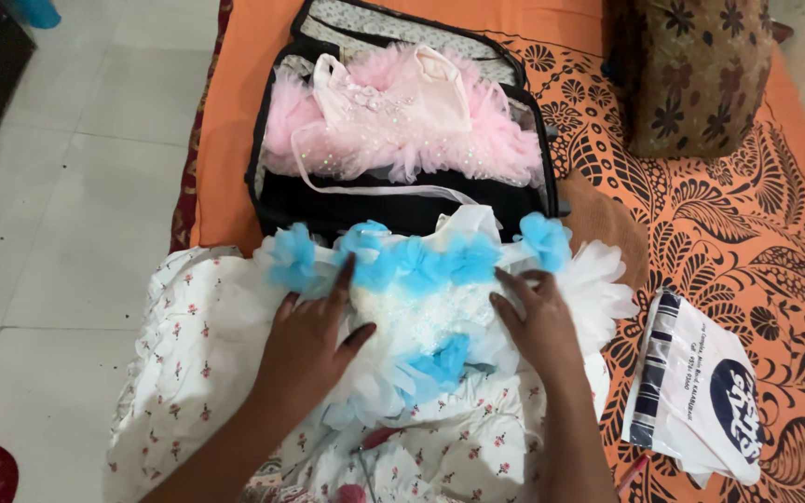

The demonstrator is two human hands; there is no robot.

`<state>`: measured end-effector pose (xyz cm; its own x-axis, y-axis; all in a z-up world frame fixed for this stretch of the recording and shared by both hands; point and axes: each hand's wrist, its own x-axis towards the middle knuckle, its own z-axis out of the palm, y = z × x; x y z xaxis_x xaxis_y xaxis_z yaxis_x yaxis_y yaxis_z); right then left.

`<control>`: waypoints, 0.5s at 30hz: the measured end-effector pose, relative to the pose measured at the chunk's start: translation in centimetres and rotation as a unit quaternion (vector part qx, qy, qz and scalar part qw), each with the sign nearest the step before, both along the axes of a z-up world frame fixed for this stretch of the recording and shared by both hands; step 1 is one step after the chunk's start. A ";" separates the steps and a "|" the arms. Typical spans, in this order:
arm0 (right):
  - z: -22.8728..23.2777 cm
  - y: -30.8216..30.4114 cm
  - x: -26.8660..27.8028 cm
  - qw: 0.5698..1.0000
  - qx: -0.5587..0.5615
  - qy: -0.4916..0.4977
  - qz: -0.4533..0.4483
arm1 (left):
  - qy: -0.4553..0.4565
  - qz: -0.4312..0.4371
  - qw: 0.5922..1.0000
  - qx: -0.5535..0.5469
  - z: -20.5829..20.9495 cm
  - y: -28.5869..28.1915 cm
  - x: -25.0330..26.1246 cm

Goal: The person packs a suitcase by arranging black clothing inside, layering several pink and white tutu-style dresses on top, and finally covering the contents with a brown folded cloth.

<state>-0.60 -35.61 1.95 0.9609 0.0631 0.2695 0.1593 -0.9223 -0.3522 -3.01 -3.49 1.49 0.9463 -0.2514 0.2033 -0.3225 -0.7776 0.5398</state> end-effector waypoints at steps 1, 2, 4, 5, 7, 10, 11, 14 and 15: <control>0.6 0.1 -0.1 0.997 -0.043 -0.056 0.010 | -0.043 -0.002 0.999 0.018 0.7 0.1 -0.7; 1.3 0.1 -0.3 0.990 -0.087 -0.110 0.018 | -0.086 -0.005 0.996 0.036 1.3 0.3 -1.7; 2.3 0.4 -1.2 0.991 -0.075 -0.093 0.061 | -0.120 -0.023 0.991 0.056 1.6 -0.1 -2.9; 2.6 0.5 -1.5 0.991 -0.069 -0.083 0.083 | -0.111 -0.039 0.991 0.060 1.4 -0.5 -3.3; 2.6 1.0 -1.9 0.985 -0.091 -0.029 0.140 | -0.102 -0.072 0.991 0.049 0.5 -1.3 -4.4; 2.4 1.6 -2.0 0.972 -0.126 0.062 0.190 | -0.104 -0.107 0.988 0.048 -1.2 -2.3 -5.1; 2.2 1.9 -2.1 0.965 -0.138 0.095 0.201 | -0.101 -0.106 0.986 0.076 -1.8 -2.5 -4.9; 1.7 2.7 -2.3 0.952 -0.206 0.170 0.150 | -0.080 -0.107 0.981 0.139 -3.4 -2.7 -4.3; 1.4 2.9 -2.2 0.950 -0.224 0.170 0.138 | -0.071 -0.107 0.979 0.157 -3.7 -2.8 -4.2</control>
<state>-2.80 -32.73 3.39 0.9176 0.3608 -0.1667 0.3646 -0.9311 -0.0085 -7.19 -6.25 -2.23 0.8323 -0.5127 0.2106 -0.5516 -0.8037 0.2233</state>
